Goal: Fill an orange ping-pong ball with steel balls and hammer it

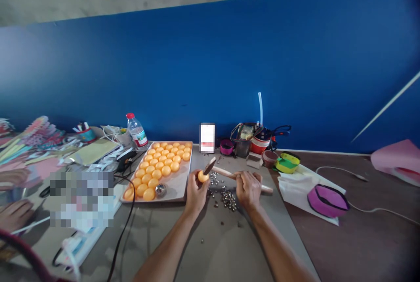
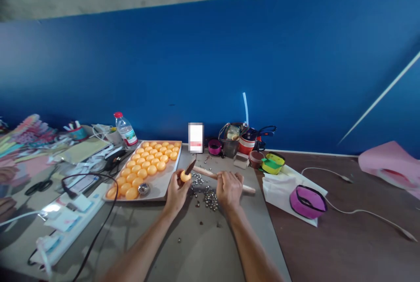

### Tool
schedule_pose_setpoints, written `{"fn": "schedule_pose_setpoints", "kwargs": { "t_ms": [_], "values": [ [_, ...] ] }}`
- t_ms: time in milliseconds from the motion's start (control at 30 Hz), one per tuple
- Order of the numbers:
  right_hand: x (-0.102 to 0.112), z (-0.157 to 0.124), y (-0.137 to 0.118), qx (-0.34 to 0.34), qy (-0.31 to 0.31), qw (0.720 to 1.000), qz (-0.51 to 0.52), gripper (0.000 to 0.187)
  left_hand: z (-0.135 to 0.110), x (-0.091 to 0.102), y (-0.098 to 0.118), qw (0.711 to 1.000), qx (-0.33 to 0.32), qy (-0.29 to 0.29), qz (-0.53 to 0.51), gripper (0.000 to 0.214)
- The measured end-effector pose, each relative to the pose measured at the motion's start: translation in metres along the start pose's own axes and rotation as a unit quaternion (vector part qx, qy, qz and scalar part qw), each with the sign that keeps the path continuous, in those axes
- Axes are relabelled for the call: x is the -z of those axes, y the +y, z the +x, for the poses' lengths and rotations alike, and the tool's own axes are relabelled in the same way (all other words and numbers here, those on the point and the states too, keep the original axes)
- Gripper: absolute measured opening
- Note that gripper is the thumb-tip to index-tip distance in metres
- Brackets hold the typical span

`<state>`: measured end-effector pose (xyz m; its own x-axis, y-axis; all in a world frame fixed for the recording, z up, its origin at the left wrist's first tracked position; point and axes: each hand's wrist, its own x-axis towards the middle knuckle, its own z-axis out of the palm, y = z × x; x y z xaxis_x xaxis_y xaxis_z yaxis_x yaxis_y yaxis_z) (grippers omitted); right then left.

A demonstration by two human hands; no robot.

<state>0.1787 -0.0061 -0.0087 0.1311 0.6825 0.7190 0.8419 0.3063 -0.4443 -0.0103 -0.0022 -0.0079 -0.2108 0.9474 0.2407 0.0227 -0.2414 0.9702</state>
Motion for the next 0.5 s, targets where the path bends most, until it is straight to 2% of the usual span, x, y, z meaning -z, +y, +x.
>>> {"fn": "schedule_pose_setpoints", "kwargs": {
  "t_ms": [200,367,500],
  "values": [
    [0.0,0.001,-0.001,-0.018,0.027,0.999,0.007,0.026,0.0,-0.001,0.004,1.0,0.016,0.002,-0.024,0.04],
    [-0.001,0.003,-0.001,-0.008,-0.009,0.999,-0.032,0.023,-0.002,-0.002,0.01,0.999,0.032,0.007,-0.004,0.035],
    [0.001,0.004,0.0,-0.036,0.018,0.999,0.0,0.025,-0.003,-0.002,0.01,1.0,0.016,0.002,0.003,0.037]
  ]
}}
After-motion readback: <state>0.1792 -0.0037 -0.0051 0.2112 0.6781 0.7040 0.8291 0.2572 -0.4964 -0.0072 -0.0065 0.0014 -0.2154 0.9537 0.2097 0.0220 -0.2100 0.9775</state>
